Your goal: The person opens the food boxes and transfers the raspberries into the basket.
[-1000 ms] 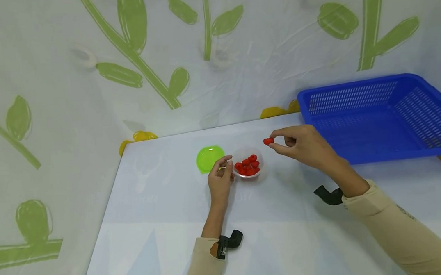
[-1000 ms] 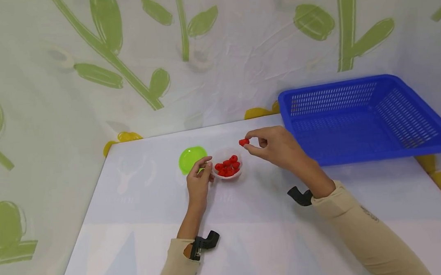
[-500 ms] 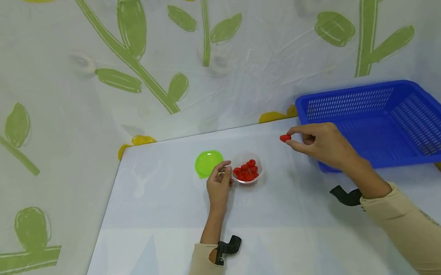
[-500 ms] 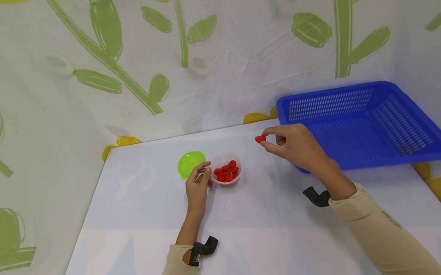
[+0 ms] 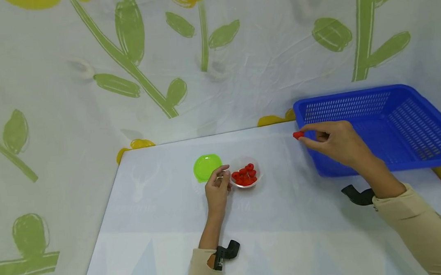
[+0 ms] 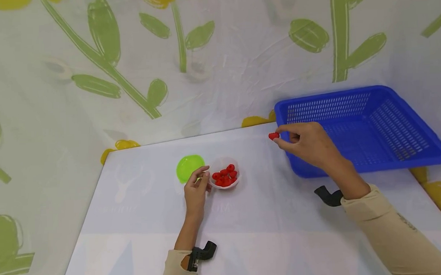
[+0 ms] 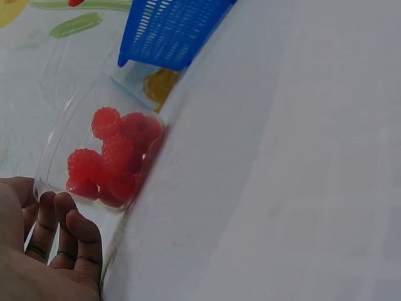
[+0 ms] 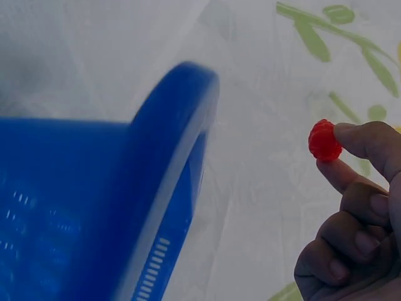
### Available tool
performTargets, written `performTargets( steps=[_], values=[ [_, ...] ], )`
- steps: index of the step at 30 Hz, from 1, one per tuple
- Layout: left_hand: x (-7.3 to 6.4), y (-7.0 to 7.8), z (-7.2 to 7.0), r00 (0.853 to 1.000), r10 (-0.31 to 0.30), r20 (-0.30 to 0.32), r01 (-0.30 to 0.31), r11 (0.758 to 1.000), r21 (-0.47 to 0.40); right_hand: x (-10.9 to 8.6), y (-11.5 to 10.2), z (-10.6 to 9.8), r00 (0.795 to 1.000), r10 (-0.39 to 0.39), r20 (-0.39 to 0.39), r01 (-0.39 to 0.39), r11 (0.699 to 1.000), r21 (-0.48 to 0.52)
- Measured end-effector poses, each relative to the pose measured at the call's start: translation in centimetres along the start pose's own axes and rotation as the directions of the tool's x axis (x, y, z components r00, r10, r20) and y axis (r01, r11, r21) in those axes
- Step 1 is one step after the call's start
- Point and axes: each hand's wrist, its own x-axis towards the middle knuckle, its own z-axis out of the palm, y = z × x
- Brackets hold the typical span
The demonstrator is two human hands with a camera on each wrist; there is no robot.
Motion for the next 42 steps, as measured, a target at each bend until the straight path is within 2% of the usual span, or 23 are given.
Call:
performTargets(
  steps=[23, 27, 33, 38, 42],
  values=[
    [-0.1, 0.0, -0.1, 1.000, -0.011, -0.002, 0.011, 1.000, 0.008, 0.5, 3.2, -2.2, 0.995, 0.092, 0.034, -0.088, 0.990, -0.109],
    [-0.1, 0.0, 0.0, 1.000, -0.005, -0.005, 0.005, 1.000, 0.010, 0.8, 3.6, -2.7, 0.993, 0.106, 0.056, -0.098, 0.986, -0.132],
    [0.0, -0.1, 0.1, 1.000, 0.005, -0.010, -0.005, 1.000, -0.019, 1.4, 4.4, -3.5, 0.977, 0.182, 0.108, -0.164, 0.973, -0.160],
    [0.0, 0.1, 0.0, 1.000, 0.004, -0.017, -0.004, 1.000, -0.015, 2.3, 5.1, -4.0, 0.980, 0.159, 0.123, -0.133, 0.971, -0.198],
    [0.0, 0.1, 0.0, 1.000, -0.009, -0.016, 0.009, 1.000, -0.021, 2.9, 5.6, -4.4, 0.971, 0.188, 0.150, -0.155, 0.965, -0.211]
  ],
)
